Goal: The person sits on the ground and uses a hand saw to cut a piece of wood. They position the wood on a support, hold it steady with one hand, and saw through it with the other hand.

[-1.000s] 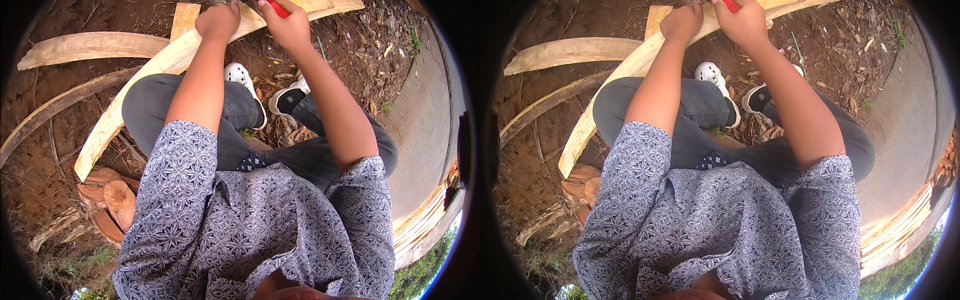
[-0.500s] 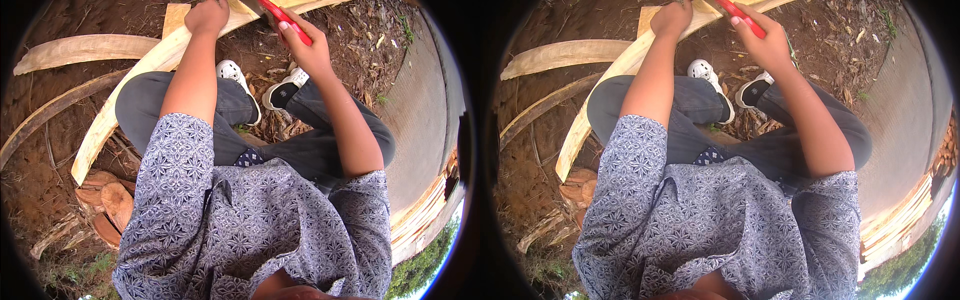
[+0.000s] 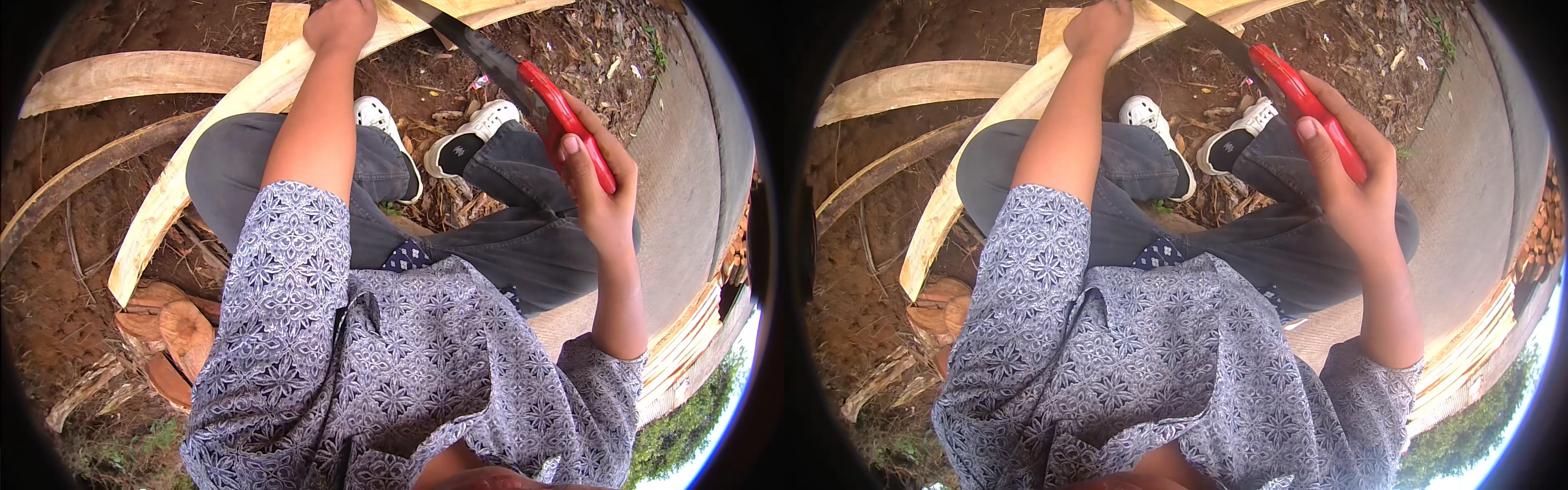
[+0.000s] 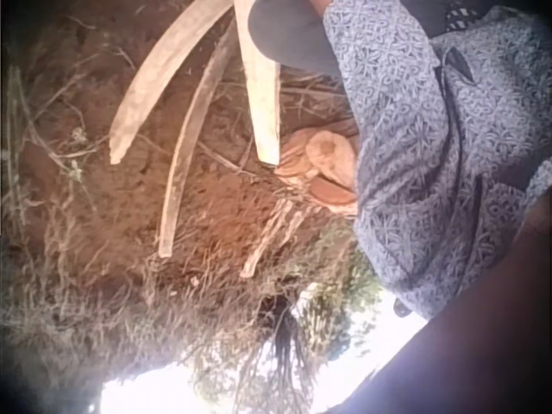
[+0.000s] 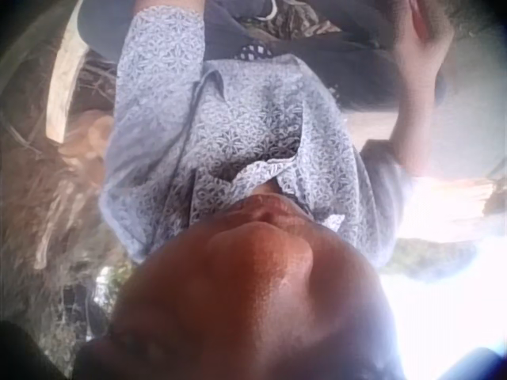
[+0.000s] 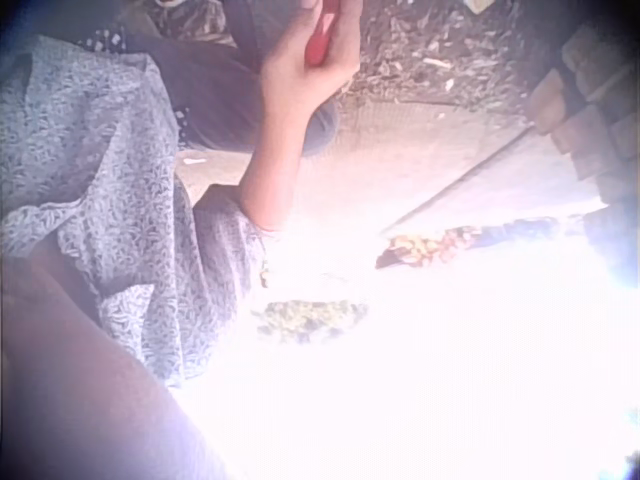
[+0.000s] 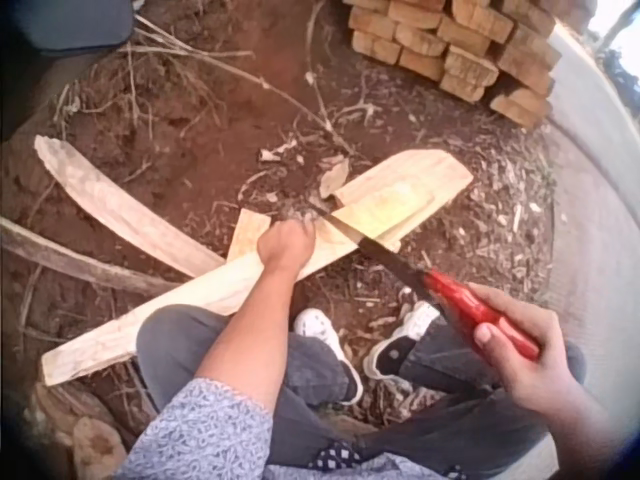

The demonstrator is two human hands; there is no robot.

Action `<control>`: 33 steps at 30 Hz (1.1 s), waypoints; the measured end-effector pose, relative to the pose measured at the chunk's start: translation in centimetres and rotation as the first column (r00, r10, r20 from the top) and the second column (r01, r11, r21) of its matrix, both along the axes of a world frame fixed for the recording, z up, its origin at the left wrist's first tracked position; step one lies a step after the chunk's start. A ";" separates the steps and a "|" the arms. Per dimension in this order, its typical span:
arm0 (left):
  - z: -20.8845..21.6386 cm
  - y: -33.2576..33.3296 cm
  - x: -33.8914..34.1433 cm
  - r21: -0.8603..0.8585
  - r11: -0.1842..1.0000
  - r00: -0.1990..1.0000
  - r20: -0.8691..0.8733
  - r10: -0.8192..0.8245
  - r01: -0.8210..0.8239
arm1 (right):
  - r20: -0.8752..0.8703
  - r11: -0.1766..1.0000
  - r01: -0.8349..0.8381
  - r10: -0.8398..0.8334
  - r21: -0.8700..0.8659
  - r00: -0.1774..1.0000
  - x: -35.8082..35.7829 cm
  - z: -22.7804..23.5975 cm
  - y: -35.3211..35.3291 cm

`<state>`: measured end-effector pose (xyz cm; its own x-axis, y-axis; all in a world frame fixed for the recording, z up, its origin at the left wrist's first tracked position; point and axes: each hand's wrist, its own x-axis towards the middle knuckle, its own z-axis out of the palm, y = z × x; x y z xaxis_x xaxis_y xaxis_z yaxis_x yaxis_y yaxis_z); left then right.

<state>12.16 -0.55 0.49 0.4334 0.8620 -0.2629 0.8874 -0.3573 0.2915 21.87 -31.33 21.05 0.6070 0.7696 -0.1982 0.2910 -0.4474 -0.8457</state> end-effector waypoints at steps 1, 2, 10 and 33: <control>-0.2 0.0 -0.1 0.003 1.000 1.000 -0.003 -0.003 0.003 | 0.037 1.000 -0.019 0.019 -0.006 0.999 0.1 0.5 0.2; -0.4 0.0 -0.3 0.007 1.000 1.000 -0.007 -0.003 0.003 | 0.011 1.000 -0.016 0.015 0.012 1.000 0.1 0.2 1.0; -0.7 0.3 1.0 0.029 0.998 0.998 -0.037 -0.058 0.059 | 0.000 0.959 0.067 -0.069 0.275 0.998 1.8 -12.5 14.3; 0.0 -0.1 0.4 0.046 0.999 0.997 -0.076 0.009 -0.006 | -0.059 0.996 0.058 -0.055 0.061 0.997 0.1 -3.3 1.0</control>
